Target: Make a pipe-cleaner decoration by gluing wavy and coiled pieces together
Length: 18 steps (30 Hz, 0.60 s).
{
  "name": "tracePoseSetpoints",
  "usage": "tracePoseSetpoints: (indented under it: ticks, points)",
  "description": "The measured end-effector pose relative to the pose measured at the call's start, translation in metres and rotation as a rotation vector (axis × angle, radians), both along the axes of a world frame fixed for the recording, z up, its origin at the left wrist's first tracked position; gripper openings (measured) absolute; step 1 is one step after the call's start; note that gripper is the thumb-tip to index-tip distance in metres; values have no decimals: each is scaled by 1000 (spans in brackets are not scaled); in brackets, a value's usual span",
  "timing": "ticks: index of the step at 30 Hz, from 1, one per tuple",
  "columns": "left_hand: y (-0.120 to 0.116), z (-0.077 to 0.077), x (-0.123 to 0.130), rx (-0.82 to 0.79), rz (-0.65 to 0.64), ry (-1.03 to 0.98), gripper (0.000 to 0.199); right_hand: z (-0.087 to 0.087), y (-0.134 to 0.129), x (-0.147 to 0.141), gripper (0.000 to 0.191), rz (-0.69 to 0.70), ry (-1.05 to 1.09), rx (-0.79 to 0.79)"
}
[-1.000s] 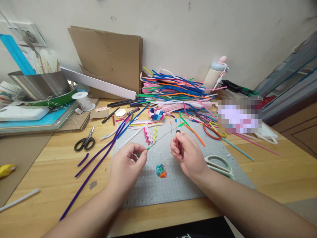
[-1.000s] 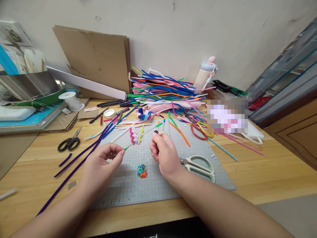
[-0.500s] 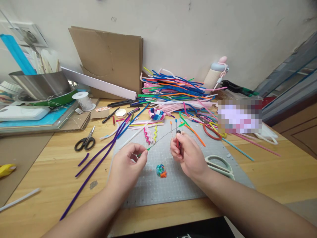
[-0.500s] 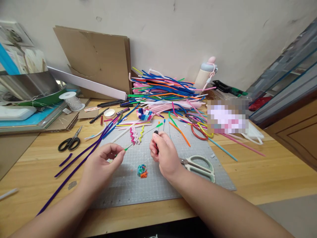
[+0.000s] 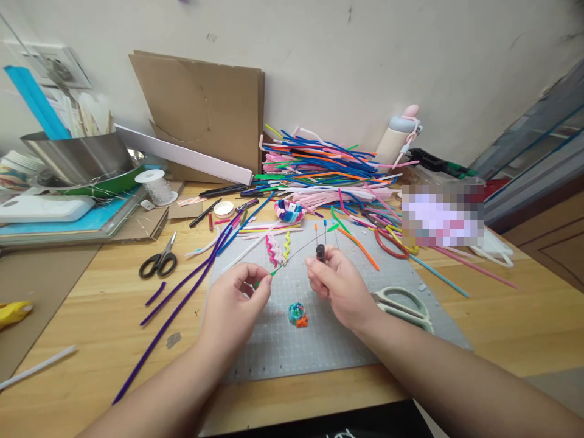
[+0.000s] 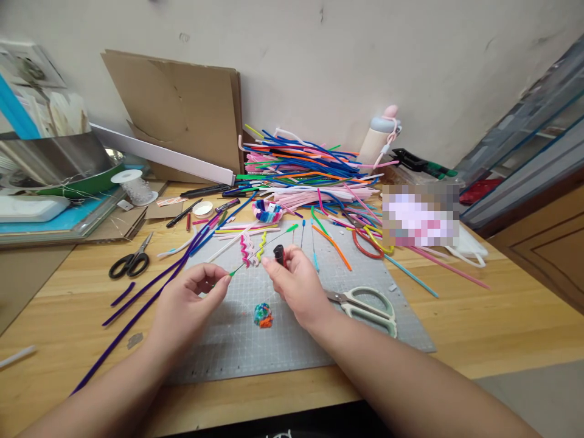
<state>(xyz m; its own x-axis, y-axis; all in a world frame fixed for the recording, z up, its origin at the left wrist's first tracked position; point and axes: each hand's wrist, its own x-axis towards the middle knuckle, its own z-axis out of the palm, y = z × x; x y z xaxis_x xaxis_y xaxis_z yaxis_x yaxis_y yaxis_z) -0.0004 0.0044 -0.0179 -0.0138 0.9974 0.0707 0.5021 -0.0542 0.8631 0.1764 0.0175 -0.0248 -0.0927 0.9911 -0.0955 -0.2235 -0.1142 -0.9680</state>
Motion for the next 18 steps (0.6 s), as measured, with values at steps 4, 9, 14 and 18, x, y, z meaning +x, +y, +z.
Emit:
tracePoseSetpoints:
  ticks: [4, 9, 14, 18]
  points:
    - [4, 2, -4, -63, 22, -63, 20, 3, -3, 6, 19, 184, -222, 57]
    - [9, 2, -10, -92, -45, 76, 16, 20, -15, 18, 15, 943, -417, 216]
    - [9, -7, -7, -125, -112, 234, 13, 20, -20, 19, 18, 1349, -424, 178]
    - [9, -8, -2, -104, -51, 223, 14, 17, -18, 16, 15, 1300, -414, 217]
